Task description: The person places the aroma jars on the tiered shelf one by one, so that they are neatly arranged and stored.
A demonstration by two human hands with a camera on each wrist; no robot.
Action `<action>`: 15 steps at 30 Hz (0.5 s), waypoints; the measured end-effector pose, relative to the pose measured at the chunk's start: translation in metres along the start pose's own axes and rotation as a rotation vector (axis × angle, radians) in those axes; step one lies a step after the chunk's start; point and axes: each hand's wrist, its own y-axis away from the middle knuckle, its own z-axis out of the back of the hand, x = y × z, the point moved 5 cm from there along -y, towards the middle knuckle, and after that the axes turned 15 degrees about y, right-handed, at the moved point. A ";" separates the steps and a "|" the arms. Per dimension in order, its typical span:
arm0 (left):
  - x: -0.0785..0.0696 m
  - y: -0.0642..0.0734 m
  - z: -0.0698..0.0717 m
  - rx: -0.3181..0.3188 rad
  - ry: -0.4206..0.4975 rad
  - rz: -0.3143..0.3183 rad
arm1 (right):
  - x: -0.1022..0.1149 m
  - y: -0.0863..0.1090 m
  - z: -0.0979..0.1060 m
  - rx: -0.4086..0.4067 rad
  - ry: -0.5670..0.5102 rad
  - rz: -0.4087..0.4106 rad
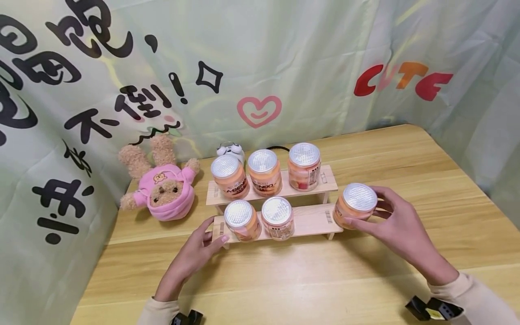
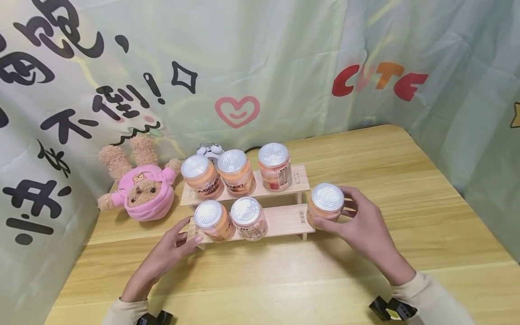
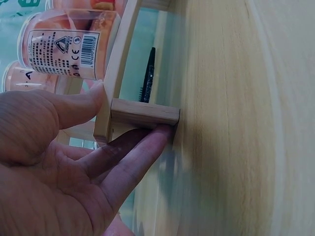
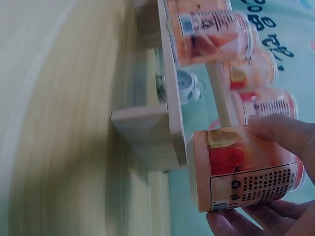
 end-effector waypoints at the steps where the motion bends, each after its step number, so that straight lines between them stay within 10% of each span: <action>1: 0.000 0.000 0.000 0.001 0.006 0.000 | 0.002 0.001 -0.002 0.005 -0.005 0.008; 15: 0.001 0.000 -0.001 -0.010 0.009 -0.013 | 0.031 0.001 -0.032 0.085 -0.035 0.092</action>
